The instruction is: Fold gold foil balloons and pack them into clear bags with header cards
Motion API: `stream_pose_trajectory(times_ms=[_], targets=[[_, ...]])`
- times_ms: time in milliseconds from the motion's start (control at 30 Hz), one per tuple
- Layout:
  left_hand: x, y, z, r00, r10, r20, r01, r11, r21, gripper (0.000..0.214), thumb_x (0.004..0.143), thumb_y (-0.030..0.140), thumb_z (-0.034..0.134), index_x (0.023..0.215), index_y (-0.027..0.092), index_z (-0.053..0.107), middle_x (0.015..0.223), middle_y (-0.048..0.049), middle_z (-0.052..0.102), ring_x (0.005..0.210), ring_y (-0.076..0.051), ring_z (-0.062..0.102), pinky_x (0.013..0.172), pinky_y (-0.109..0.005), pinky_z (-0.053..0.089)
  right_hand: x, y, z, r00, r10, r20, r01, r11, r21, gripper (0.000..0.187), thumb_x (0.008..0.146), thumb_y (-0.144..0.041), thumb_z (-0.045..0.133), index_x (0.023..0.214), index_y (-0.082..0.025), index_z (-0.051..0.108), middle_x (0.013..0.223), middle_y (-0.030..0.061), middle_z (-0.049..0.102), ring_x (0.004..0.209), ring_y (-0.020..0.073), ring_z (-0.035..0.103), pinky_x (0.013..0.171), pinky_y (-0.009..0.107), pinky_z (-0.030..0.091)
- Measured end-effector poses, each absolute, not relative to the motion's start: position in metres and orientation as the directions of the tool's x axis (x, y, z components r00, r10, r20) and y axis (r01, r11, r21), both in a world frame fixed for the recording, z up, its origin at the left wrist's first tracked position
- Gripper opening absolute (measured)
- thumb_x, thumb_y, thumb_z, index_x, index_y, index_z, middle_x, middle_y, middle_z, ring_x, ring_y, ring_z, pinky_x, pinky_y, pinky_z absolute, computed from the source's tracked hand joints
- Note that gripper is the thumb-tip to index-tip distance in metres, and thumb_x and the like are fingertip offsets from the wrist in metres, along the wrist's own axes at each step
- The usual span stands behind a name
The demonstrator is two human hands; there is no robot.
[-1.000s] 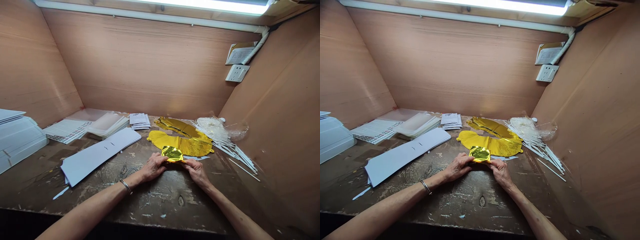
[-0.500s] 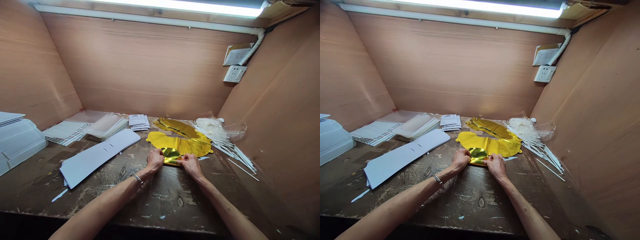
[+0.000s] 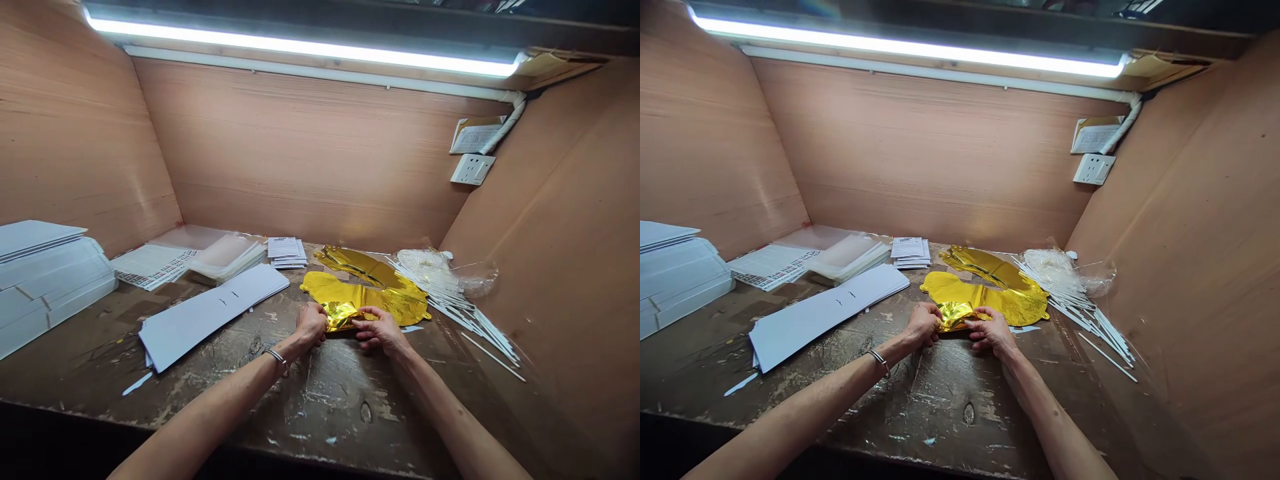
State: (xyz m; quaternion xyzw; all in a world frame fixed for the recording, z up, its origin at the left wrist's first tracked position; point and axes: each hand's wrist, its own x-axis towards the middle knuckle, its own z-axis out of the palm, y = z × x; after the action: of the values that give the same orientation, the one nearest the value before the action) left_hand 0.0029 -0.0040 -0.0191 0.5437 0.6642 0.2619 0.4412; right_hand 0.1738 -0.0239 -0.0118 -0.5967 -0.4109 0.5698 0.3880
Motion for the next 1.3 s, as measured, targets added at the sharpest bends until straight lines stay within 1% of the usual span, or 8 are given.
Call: stream_pose_trajectory(times_ms=[267,367,467,600,700,867,1067,1300], targets=[[0.003,-0.007,-0.012,0.0,0.963,-0.271,0.594,0.218,0.774,0.013,0.068,0.016,0.049,0.076,0.01,0.058,0.045,-0.006,0.056,0.045,-0.021,0.058,0.045,-0.03,0.045,0.169,-0.021,-0.025,0.154,0.91,-0.384,-0.051,-0.381,-0.923,0.031,0.056,-0.008,0.067,0.068,-0.018,0.041,0.042,-0.0053,0.052,0.035,0.0117,0.053,0.03,0.021,0.045],[0.001,-0.024,-0.007,0.076,0.997,0.025,0.694,-0.071,0.716,0.03,0.07,0.026,0.054,0.097,0.013,0.054,0.086,-0.0146,0.062,0.086,-0.028,0.058,0.071,-0.04,0.045,0.17,-0.021,-0.023,0.166,0.903,-0.396,-0.069,-0.39,-0.918,0.031,0.058,-0.004,0.061,0.078,-0.018,0.041,0.044,-0.0057,0.053,0.033,0.0117,0.051,0.028,0.021,0.042],[-0.001,-0.042,-0.013,0.482,0.75,0.453,0.712,-0.636,0.296,0.035,0.076,0.027,0.05,0.109,0.014,0.048,0.114,-0.0164,0.05,0.112,-0.031,0.039,0.09,-0.05,0.028,0.168,-0.023,-0.019,0.146,0.903,-0.405,-0.079,-0.398,-0.914,0.032,0.059,-0.005,0.057,0.083,-0.017,0.04,0.05,-0.0047,0.056,0.035,0.0105,0.052,0.031,0.021,0.042],[-0.005,-0.044,-0.019,0.709,0.52,0.477,0.6,-0.8,-0.019,0.028,0.084,0.012,0.029,0.095,0.011,0.054,0.095,-0.0161,0.058,0.1,-0.027,0.048,0.089,-0.049,0.026,0.162,-0.031,-0.008,0.094,0.908,-0.408,-0.034,-0.407,-0.913,0.035,0.06,-0.009,0.058,0.089,-0.015,0.042,0.053,-0.0027,0.056,0.037,0.0113,0.052,0.036,0.025,0.044],[-0.008,-0.03,-0.002,0.685,0.619,0.385,0.646,-0.76,0.071,0.025,0.08,0.012,0.034,0.076,0.012,0.06,0.07,-0.0103,0.061,0.073,-0.02,0.055,0.079,-0.039,0.035,0.162,-0.037,0.009,0.099,0.95,-0.296,0.059,-0.303,-0.951,0.041,0.062,-0.023,0.062,0.098,-0.016,0.045,0.065,0.0017,0.06,0.049,0.0151,0.057,0.046,0.03,0.047],[-0.018,-0.004,0.045,0.542,0.811,0.219,0.666,-0.574,0.476,0.021,0.063,0.007,0.048,0.07,0.016,0.065,0.057,-0.0007,0.059,0.058,-0.012,0.05,0.06,-0.024,0.037,0.166,-0.036,0.032,-0.18,0.931,0.316,0.502,0.363,-0.784,0.042,0.056,-0.037,0.067,0.095,-0.021,0.061,0.098,0.0041,0.061,0.09,0.0222,0.054,0.078,0.032,0.041],[-0.039,0.023,0.046,0.451,0.874,-0.183,0.382,-0.003,0.924,0.014,0.046,0.01,0.069,0.059,0.011,0.063,0.046,0.003,0.055,0.044,-0.009,0.046,0.046,-0.02,0.035,0.147,-0.024,0.023,-0.259,0.966,-0.023,0.194,0.029,-0.981,0.021,0.059,-0.032,0.064,0.057,-0.011,0.063,0.048,-0.0017,0.056,0.047,0.0097,0.049,0.048,0.02,0.038],[-0.049,0.024,0.015,0.344,0.861,-0.376,-0.014,0.405,0.914,0.022,0.042,0.012,0.076,0.053,0.007,0.058,0.048,-0.0018,0.058,0.047,-0.011,0.054,0.053,-0.025,0.045,0.135,-0.007,0.006,-0.223,0.894,-0.388,-0.069,-0.411,-0.909,0.014,0.051,-0.012,0.068,0.049,-0.011,0.054,0.043,-0.0006,0.054,0.037,0.0082,0.048,0.039,0.02,0.038]])
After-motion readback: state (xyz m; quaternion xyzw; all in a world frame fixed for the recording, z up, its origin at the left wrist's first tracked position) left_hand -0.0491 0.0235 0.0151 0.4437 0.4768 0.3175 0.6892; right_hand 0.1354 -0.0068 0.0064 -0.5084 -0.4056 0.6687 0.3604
